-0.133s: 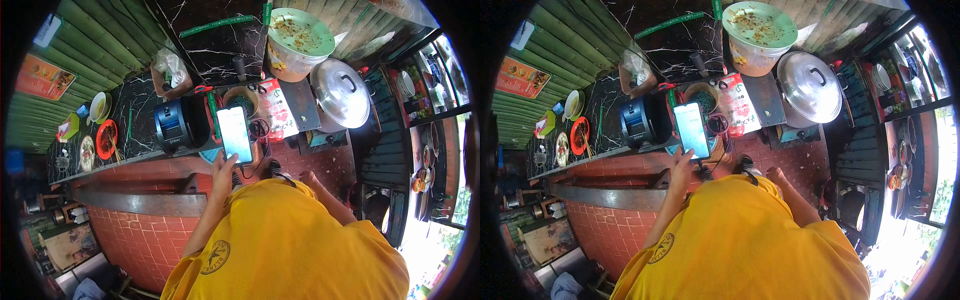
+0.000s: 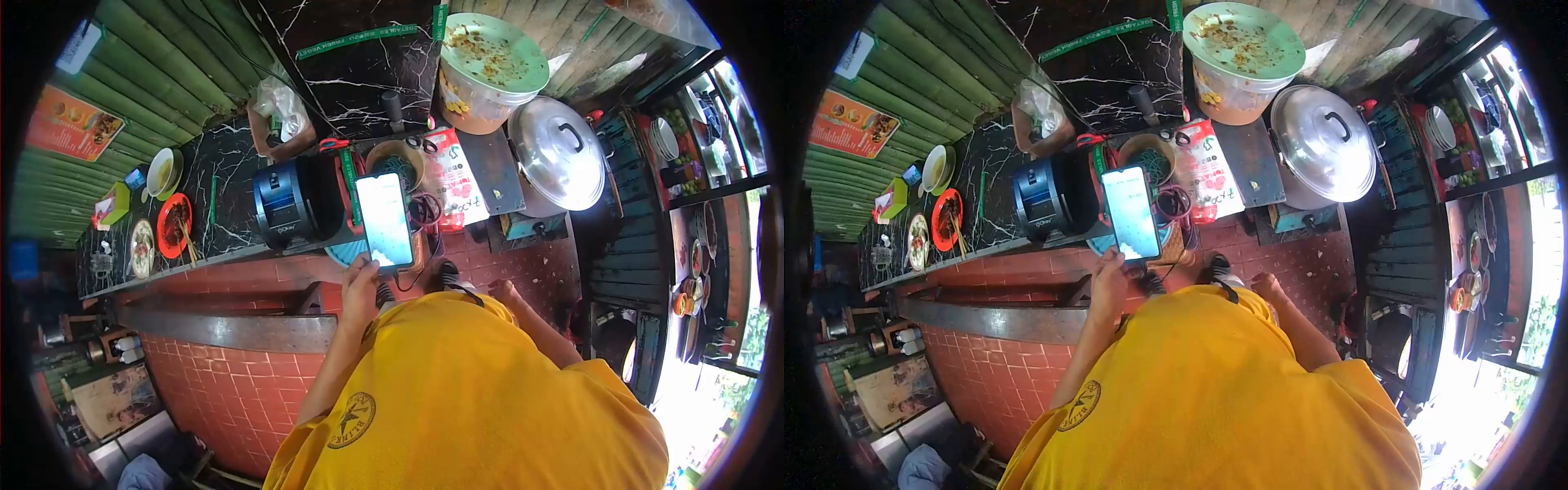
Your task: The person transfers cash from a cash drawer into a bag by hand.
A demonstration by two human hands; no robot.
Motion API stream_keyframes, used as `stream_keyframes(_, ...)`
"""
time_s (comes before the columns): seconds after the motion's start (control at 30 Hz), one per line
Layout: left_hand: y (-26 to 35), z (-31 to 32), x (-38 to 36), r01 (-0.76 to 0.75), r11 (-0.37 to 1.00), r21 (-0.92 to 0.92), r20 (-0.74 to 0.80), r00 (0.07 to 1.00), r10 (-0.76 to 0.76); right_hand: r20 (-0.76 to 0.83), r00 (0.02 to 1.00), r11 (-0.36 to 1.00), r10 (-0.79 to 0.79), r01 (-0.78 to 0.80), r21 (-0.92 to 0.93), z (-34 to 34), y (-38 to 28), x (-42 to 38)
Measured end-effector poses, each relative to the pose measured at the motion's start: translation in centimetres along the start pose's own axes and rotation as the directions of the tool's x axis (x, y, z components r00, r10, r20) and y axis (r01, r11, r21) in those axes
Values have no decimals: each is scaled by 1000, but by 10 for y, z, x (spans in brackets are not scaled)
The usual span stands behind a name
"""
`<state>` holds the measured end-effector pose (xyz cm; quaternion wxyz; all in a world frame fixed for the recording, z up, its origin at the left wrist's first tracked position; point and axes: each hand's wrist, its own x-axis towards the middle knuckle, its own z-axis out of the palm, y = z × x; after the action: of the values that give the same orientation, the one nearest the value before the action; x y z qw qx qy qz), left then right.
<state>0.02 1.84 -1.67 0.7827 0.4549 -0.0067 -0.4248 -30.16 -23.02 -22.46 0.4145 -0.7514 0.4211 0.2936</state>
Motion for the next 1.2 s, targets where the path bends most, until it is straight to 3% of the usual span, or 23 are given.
stream_keyframes(0.07,-6,-10,-2,6,999,-54,24,1000,-5,0,999,998,45,-45,-34,0,-4,-5)
stream_keyframes(0.17,-12,-19,-2,25,988,-152,-55,998,-34,-43,975,961,-218,207,-184,-2,-8,-10)
stream_keyframes(0.23,-8,-19,-4,96,961,-259,-15,995,-103,-93,996,990,4,9,141,0,-15,-12)
stream_keyframes(0.27,-8,-22,-4,94,961,-261,-17,995,-101,-92,996,990,3,10,138,3,-8,-6)
stream_keyframes(0.33,-9,-28,-3,121,920,-373,-26,990,-141,-99,966,968,-240,231,-99,11,14,10)
stream_keyframes(0.37,-6,-25,-4,120,920,-374,-27,990,-141,-97,966,968,-241,231,-100,10,10,9)
stream_keyframes(0.4,1,-20,-7,110,905,-411,-41,990,-138,-109,993,987,-45,61,148,9,1,7)
stream_keyframes(0.43,5,-18,-7,99,889,-446,-53,989,-137,-74,986,915,150,-110,387,7,-6,4)
stream_keyframes(0.57,4,-22,-6,84,866,-493,-52,991,-126,-114,988,944,101,-59,324,8,-4,0)
stream_keyframes(0.67,0,-25,-4,98,863,-495,-28,991,-128,-98,981,932,169,-126,341,9,-6,-1)
stream_keyframes(0.77,-3,-23,-4,107,874,-474,-27,990,-135,-145,981,953,132,-85,292,9,-3,-3)
stream_keyframes(0.8,-3,-22,-4,112,879,-464,-32,989,-143,-123,992,994,-14,27,106,8,1,-1)
stream_keyframes(0.87,-1,-19,-5,114,884,-452,-38,988,-147,-75,985,986,-156,150,-79,10,11,6)
stream_keyframes(0.97,2,-12,-7,115,897,-427,-59,986,-155,-168,956,969,-240,246,13,21,24,14)
stream_keyframes(1.03,3,-10,-8,101,904,-415,-80,986,-146,-154,986,979,-63,91,185,23,24,18)
stream_keyframes(1.2,-4,-21,-7,123,921,-370,-36,989,-147,-162,980,950,119,-65,304,15,3,3)
